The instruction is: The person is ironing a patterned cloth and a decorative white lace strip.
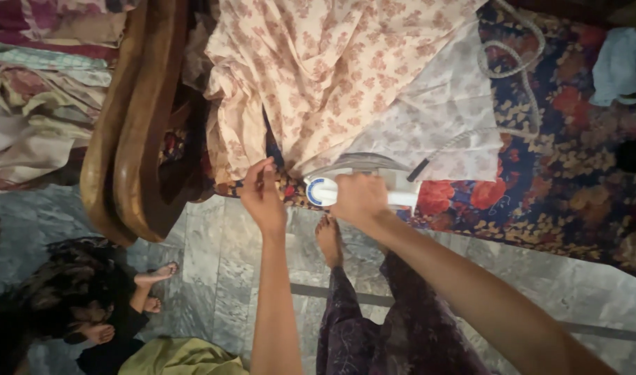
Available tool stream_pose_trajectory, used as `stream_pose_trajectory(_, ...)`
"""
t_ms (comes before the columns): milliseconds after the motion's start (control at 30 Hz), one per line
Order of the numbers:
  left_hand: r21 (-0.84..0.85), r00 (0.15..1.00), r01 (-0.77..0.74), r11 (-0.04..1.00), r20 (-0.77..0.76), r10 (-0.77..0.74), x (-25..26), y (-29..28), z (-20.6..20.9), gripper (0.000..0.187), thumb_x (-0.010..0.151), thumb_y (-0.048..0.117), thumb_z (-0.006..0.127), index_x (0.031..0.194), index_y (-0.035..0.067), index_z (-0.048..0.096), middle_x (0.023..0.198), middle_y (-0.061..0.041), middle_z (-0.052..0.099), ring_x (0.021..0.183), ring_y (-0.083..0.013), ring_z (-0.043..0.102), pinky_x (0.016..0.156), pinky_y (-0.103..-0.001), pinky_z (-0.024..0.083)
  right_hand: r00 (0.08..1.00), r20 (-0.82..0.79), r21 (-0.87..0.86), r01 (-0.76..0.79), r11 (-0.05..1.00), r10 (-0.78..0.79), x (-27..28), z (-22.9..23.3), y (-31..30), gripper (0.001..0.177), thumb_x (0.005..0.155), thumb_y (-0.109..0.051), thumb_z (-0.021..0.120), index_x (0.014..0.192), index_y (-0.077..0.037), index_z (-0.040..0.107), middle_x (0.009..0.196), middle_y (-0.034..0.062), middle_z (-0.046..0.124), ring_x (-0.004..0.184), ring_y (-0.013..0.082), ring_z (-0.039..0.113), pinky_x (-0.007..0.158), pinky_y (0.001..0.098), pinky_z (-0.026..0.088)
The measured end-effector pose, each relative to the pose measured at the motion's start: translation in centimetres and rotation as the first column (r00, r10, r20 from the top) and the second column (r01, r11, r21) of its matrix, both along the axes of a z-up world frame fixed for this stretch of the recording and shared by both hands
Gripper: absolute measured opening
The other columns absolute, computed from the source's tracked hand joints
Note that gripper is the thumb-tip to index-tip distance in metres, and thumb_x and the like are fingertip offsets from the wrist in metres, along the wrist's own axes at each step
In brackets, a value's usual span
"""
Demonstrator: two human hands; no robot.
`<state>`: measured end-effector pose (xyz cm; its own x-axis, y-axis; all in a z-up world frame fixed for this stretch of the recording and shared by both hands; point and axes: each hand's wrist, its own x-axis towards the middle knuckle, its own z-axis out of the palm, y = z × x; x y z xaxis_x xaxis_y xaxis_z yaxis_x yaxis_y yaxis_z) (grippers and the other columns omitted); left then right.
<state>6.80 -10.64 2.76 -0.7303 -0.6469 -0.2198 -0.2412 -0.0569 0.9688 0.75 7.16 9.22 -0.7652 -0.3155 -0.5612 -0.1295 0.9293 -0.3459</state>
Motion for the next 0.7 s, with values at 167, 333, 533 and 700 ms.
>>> stream_pose_trajectory(167, -0.045, 1.0, 0.027, 0.999, -0.01, -0.027, 2.0, 0.4, -1.8, 0.019, 0.097, 0.003, 0.061, 0.115, 0.002, 0.07, 0.101, 0.0, 0.07, 0.082, -0.008, 0.058, 0.07, -0.023, 0.049, 0.995, -0.027, -0.044, -0.098, 0.994, 0.096, 0.2, -1.3, 1.9, 0.032, 0.069, -0.031, 0.079, 0.095, -0.012, 0.078, 0.092, 0.0177, 0.076, 0.085, 0.0366, 0.074, 0.079, 0.0483, 0.059)
stream_pose_trajectory(333, -0.152, 0.937, 0.287, 0.946, 0.25, -0.244, 5.2, 0.8, -6.4, 0.015, 0.089, -0.001, 0.067, 0.101, 0.004, 0.074, 0.089, -0.007, 0.069, 0.082, -0.0216, 0.068, 0.071, -0.033, 0.051, 0.998, 0.038, 0.049, -0.053, 0.997, 0.051, -1.4, 0.2, 8.0, 0.038, 0.072, -0.036, 0.078, 0.104, -0.016, 0.077, 0.094, 0.0154, 0.076, 0.086, 0.0334, 0.075, 0.08, 0.0488, 0.058)
stream_pose_trajectory(533, -0.652, 0.806, 0.573, 0.496, 0.34, -0.484, 1.6, 3.0, -2.1, 0.029, 0.076, -0.008, 0.066, 0.102, 0.006, 0.07, 0.107, -0.014, 0.068, 0.106, -0.0393, 0.062, 0.091, -0.048, 0.05, 0.996, 0.027, 0.387, 0.064, 0.92, -0.081, -3.3, -0.8, 23.8, 0.062, 0.071, -0.061, 0.076, 0.115, -0.017, 0.075, 0.098, 0.0133, 0.078, 0.087, 0.0309, 0.077, 0.079, 0.0475, 0.06)
stream_pose_trajectory(700, -0.794, 0.788, 0.553, 0.254, 0.4, -0.468, 0.1, 1.9, -3.3, 0.032, 0.077, 0.0, 0.071, 0.107, 0.009, 0.068, 0.113, -0.015, 0.057, 0.117, -0.042, 0.054, 0.105, -0.057, 0.045, 0.963, -0.257, 0.475, 0.201, 0.857, -0.083, -4.9, -3.8, 41.2, 0.091, 0.058, -0.085, 0.078, 0.112, -0.012, 0.077, 0.093, 0.0173, 0.077, 0.085, 0.0333, 0.075, 0.076, 0.0441, 0.061)
